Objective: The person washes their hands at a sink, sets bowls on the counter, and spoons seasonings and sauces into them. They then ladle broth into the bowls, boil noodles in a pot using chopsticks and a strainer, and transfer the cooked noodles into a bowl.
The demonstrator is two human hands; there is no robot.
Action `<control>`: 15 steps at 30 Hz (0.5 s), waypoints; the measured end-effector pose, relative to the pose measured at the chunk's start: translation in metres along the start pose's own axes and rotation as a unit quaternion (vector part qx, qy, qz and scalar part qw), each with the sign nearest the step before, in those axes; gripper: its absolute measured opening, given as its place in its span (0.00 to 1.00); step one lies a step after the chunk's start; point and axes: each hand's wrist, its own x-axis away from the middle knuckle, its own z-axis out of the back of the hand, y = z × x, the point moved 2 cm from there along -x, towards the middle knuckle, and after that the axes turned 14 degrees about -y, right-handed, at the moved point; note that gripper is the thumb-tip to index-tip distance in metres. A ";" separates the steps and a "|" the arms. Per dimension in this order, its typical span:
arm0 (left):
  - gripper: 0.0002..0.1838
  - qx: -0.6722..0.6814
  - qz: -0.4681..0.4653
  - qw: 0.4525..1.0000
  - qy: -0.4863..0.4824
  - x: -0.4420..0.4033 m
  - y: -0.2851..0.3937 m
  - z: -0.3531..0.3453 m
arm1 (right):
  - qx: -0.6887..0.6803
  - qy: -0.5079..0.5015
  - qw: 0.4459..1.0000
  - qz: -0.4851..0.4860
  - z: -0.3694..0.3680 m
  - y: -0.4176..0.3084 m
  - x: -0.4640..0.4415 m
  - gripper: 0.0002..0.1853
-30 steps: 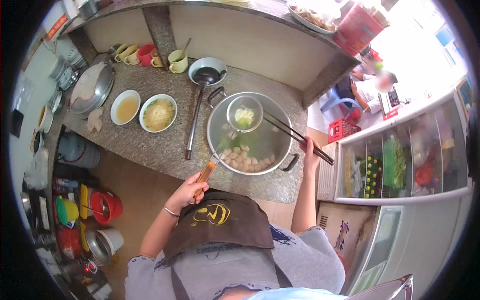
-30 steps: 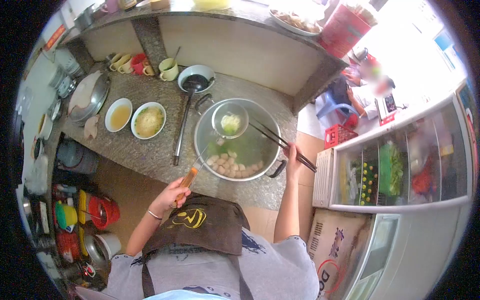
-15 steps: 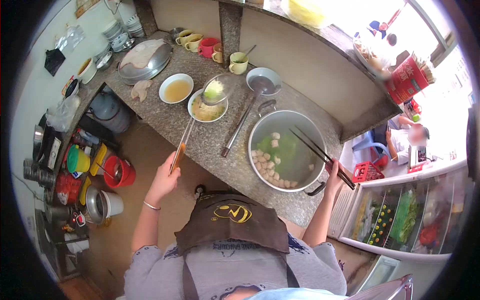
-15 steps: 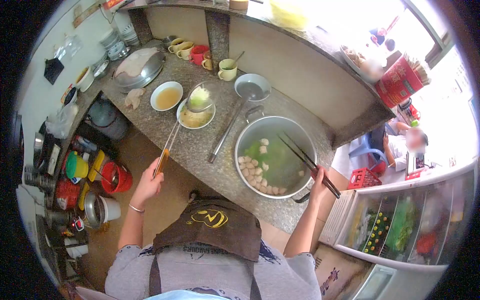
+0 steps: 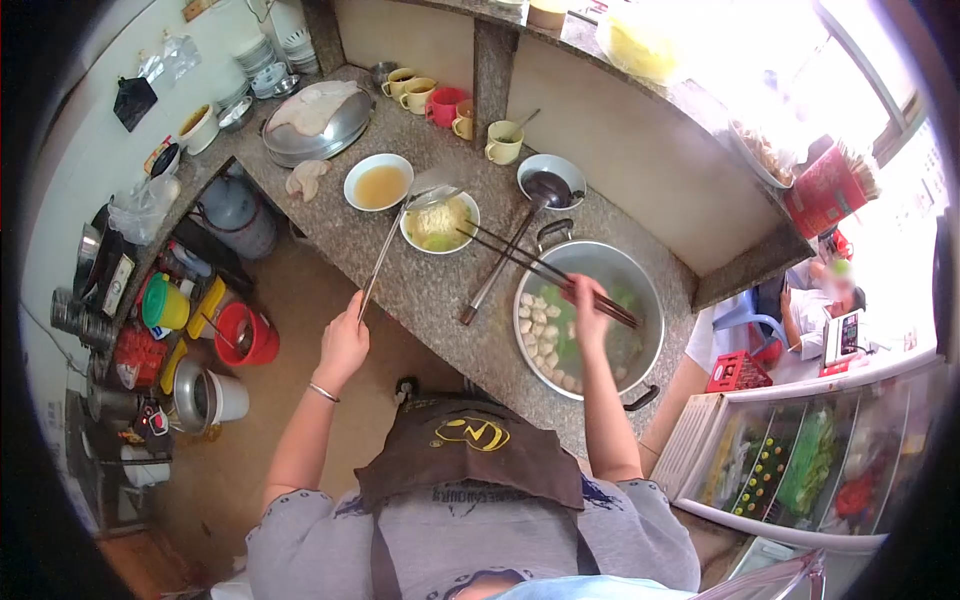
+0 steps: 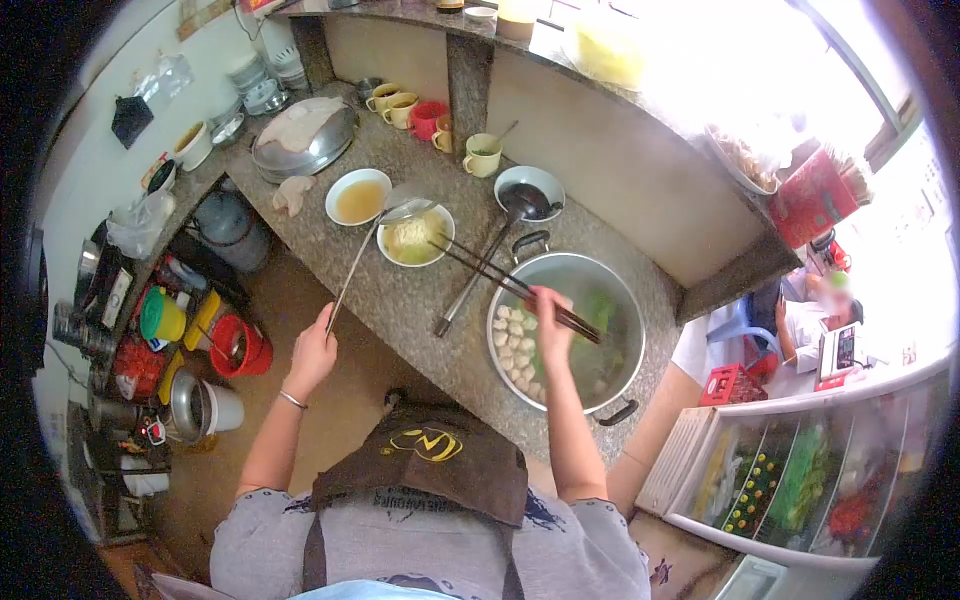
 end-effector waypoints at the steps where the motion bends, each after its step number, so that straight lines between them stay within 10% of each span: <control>1: 0.27 0.000 0.000 1.000 0.004 -0.001 0.001 0.001 | -0.001 -0.015 1.000 -0.007 -0.015 0.010 -0.010 0.12; 15: 0.28 0.057 0.016 0.998 0.012 -0.002 -0.019 -0.007 | -0.201 0.059 0.973 -0.092 -0.047 0.117 -0.040 0.16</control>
